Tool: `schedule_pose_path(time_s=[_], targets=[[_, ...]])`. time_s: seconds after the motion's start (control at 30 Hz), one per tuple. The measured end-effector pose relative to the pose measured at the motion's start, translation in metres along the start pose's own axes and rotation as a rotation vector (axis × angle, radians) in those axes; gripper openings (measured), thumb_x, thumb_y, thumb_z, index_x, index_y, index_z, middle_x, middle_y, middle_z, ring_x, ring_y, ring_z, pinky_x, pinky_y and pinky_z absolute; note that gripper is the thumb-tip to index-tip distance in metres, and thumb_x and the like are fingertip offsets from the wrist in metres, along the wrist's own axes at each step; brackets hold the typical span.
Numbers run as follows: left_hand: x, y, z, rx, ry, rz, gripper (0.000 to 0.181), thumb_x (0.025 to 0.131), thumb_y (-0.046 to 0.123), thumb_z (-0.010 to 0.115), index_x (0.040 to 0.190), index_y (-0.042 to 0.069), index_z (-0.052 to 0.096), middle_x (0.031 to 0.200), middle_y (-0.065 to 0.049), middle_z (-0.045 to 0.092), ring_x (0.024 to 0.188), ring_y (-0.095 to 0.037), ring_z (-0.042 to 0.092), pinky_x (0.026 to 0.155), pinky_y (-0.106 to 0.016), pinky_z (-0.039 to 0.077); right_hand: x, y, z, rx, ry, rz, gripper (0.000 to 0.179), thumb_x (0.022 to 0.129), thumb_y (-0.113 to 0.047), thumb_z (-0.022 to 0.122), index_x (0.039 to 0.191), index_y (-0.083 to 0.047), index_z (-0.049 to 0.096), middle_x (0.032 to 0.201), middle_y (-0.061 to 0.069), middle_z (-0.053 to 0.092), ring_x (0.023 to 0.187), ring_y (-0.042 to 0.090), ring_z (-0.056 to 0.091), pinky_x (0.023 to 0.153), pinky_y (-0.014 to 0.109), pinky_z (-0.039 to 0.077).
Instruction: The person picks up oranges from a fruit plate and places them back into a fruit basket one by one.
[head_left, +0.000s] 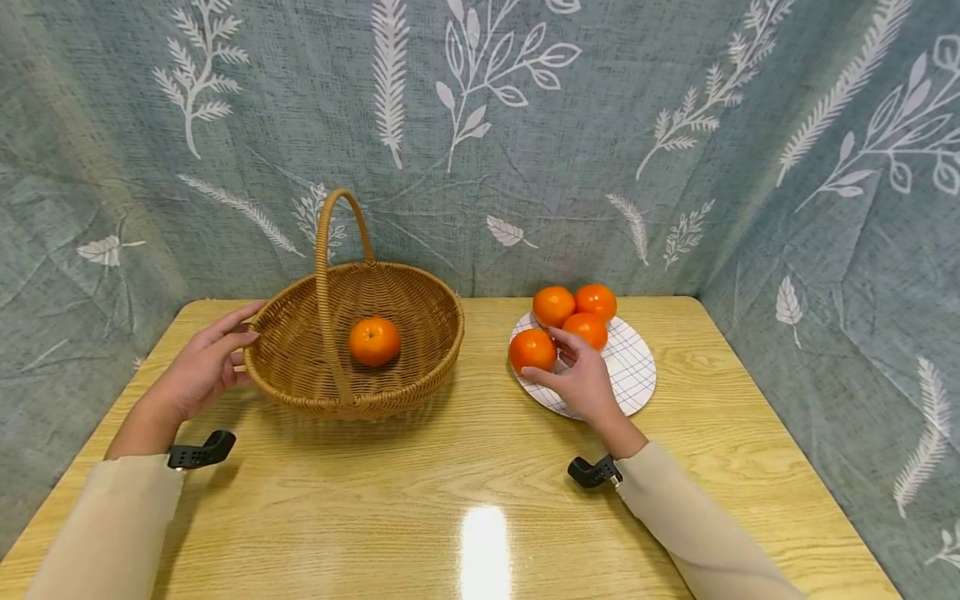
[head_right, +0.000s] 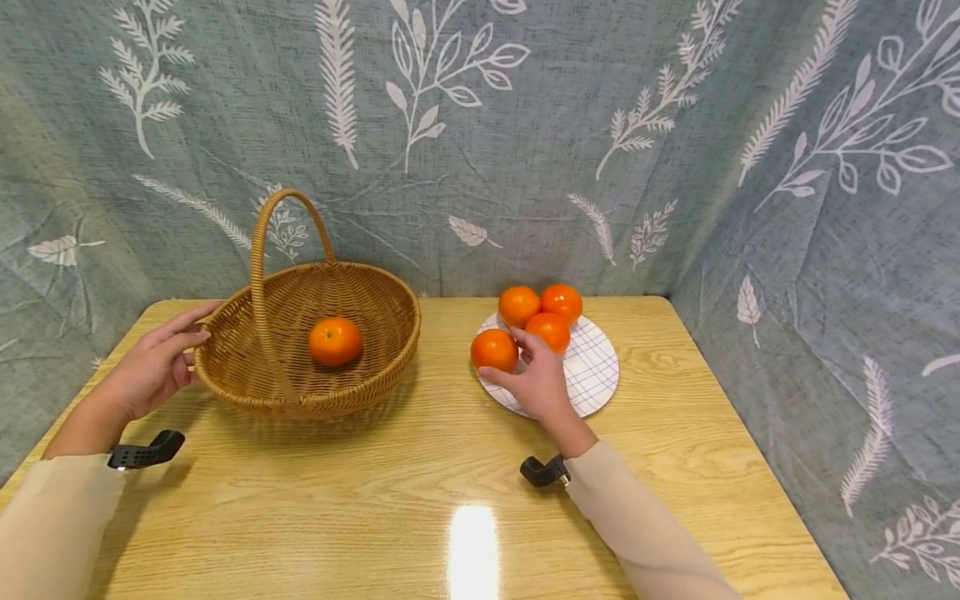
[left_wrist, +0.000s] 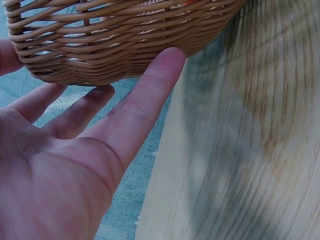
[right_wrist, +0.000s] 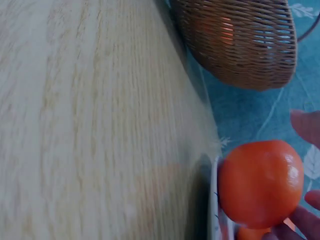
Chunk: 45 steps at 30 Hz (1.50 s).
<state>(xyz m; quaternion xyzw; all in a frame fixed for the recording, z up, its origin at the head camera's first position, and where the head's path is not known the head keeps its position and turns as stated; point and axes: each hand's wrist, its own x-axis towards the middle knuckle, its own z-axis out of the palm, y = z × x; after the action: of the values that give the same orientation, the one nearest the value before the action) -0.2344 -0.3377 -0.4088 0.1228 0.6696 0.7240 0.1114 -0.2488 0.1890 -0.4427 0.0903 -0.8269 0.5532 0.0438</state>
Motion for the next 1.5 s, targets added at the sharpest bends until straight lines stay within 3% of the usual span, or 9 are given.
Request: schedule_pose_path(time_s=[0.37,0.73,0.97,1.2,1.5], targets=[[0.001,-0.001,-0.001,0.007,-0.002,0.009,0.061,0.113,0.017,0.04,0.167,0.017,0.012,0.128,0.004,0.052,0.098,-0.013,0.074,0.076,-0.03,0.063,0.007,0.006,0.011,0.021,0.044,0.007,0.084,0.078,-0.012,0.091,0.149,0.001,0.048,0.143,0.02,0.058,0.128,0.035,0.062,0.108,0.047,0.051],[0.001,0.0,-0.001,0.0,-0.001,0.008,0.061,0.113,0.016,0.04,0.167,0.016,0.012,0.129,0.004,0.051,0.098,-0.014,0.074,0.076,-0.031,0.063,0.009,0.006,0.011,-0.048,0.05,0.044,0.082,0.08,-0.018,0.09,0.149,-0.001,0.05,0.143,0.018,0.058,0.127,0.034,0.062,0.108,0.047,0.051],[0.001,0.001,0.0,0.004,-0.002,0.005,0.061,0.113,0.016,0.04,0.167,0.016,0.012,0.129,0.004,0.052,0.098,-0.013,0.074,0.075,-0.031,0.063,0.008,0.003,0.01,-0.001,0.036,0.056,0.081,0.08,-0.016,0.09,0.149,-0.001,0.05,0.143,0.019,0.059,0.128,0.034,0.062,0.106,0.047,0.053],[0.0,0.001,-0.001,0.015,-0.003,0.0,0.062,0.113,0.017,0.041,0.167,0.016,0.01,0.13,0.005,0.053,0.101,-0.013,0.074,0.077,-0.031,0.063,0.005,-0.02,0.006,0.06,0.003,0.05,0.079,0.082,-0.013,0.088,0.149,-0.001,0.049,0.145,0.019,0.057,0.132,0.033,0.059,0.111,0.047,0.05],[0.0,0.002,0.0,0.022,0.003,-0.008,0.063,0.113,0.018,0.041,0.167,0.015,0.01,0.13,0.006,0.054,0.1,-0.012,0.074,0.077,-0.03,0.063,0.008,-0.055,-0.001,0.123,-0.07,0.022,0.079,0.081,-0.018,0.09,0.149,-0.007,0.052,0.144,0.009,0.06,0.127,0.028,0.064,0.107,0.043,0.053]])
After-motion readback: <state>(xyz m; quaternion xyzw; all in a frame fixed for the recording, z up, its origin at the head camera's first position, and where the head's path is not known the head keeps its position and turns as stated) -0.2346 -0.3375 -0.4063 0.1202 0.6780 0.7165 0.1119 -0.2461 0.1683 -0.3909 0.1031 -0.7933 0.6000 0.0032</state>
